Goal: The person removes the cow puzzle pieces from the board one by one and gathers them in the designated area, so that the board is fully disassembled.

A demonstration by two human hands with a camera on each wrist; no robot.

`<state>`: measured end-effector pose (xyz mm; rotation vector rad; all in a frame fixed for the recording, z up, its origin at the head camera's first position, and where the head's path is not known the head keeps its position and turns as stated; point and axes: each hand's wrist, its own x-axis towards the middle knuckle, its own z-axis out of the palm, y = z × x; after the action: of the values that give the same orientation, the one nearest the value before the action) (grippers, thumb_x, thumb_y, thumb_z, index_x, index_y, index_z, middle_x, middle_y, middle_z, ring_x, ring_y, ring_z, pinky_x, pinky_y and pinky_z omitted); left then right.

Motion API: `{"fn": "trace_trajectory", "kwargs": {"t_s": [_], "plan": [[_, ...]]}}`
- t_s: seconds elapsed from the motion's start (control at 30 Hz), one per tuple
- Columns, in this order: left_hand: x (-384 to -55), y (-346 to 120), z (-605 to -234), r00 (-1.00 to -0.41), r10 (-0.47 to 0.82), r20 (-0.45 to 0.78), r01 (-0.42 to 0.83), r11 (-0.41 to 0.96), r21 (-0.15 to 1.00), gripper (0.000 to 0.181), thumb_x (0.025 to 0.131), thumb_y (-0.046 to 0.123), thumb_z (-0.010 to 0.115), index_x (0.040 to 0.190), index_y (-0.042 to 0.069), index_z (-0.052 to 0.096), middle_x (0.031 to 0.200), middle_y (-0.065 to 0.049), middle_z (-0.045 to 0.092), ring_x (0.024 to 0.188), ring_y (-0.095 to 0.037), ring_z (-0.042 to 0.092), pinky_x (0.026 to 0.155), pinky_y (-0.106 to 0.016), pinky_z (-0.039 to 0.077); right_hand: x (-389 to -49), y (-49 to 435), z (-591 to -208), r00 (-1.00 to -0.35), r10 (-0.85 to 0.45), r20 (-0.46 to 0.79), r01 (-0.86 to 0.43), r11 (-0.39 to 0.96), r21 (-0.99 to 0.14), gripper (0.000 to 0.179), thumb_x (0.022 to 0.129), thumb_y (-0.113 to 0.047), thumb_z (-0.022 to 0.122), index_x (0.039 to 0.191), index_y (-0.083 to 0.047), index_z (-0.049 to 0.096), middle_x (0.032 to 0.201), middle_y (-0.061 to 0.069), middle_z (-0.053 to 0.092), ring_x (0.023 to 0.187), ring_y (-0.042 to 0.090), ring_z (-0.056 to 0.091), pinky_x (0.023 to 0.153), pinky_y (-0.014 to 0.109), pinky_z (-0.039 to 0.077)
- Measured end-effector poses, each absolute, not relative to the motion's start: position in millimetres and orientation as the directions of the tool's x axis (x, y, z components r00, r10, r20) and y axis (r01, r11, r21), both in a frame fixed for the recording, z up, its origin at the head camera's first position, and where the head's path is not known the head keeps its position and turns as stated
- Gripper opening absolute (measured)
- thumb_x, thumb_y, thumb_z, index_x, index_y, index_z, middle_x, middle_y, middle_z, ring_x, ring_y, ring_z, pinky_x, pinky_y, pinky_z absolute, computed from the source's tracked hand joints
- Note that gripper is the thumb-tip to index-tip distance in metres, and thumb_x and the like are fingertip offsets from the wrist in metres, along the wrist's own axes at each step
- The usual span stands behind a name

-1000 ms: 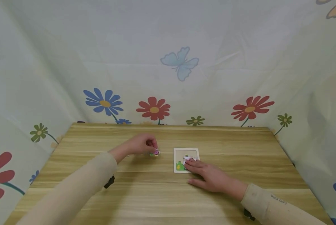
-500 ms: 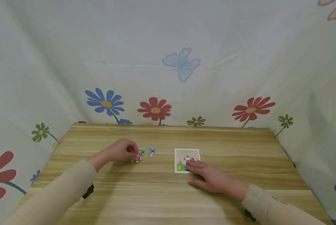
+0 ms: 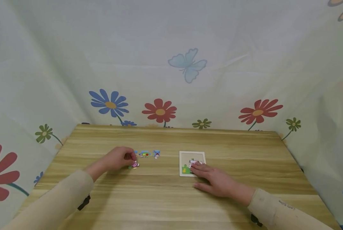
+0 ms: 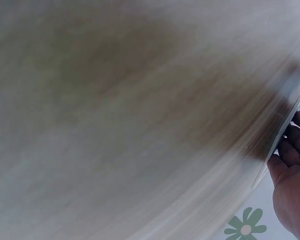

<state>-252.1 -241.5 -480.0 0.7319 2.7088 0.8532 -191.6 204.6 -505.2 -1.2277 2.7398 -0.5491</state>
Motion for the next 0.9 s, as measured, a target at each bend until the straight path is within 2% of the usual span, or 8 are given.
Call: {"fn": "trace_trajectory", "kwargs": {"t_s": [0.3, 0.6, 0.9], "plan": [[-248.3, -250.8, -485.7, -0.875, 0.483, 0.041, 0.437, 0.749, 0.498, 0.008, 0.095, 0.012, 0.081, 0.094, 0.016, 0.075, 0.09, 0.008, 0.067, 0.084, -0.01, 0.06, 0.081, -0.037, 0.054, -192.1, 204.5, -505.3, -0.653, -0.752, 0.096, -0.729, 0.588, -0.35, 0.062, 0.106, -0.041, 0.067, 0.157, -0.008, 0.054, 0.165, 0.008, 0.047, 0.153, 0.034, 0.042, 0.119, 0.055, 0.039], [-239.5, -259.6, -486.9, -0.871, 0.489, 0.049, 0.452, 0.758, 0.47, 0.023, 0.084, 0.024, 0.092, 0.099, 0.014, 0.079, 0.09, 0.008, 0.067, 0.083, -0.011, 0.06, 0.077, -0.035, 0.053, -191.7, 205.9, -505.3, -0.651, -0.752, 0.104, -0.735, 0.591, -0.333, 0.061, 0.106, -0.041, 0.067, 0.157, -0.009, 0.054, 0.165, 0.009, 0.048, 0.152, 0.035, 0.044, 0.118, 0.055, 0.04], [-237.1, -262.1, -488.0, -0.857, 0.511, 0.071, 0.481, 0.742, 0.467, 0.016, 0.087, 0.015, 0.089, 0.1, 0.013, 0.08, 0.09, 0.007, 0.068, 0.083, -0.012, 0.063, 0.077, -0.034, 0.055, -192.6, 205.0, -504.8, -0.65, -0.754, 0.097, -0.733, 0.588, -0.341, 0.062, 0.106, -0.041, 0.068, 0.157, -0.01, 0.053, 0.165, 0.007, 0.047, 0.154, 0.033, 0.042, 0.12, 0.054, 0.039]]}}
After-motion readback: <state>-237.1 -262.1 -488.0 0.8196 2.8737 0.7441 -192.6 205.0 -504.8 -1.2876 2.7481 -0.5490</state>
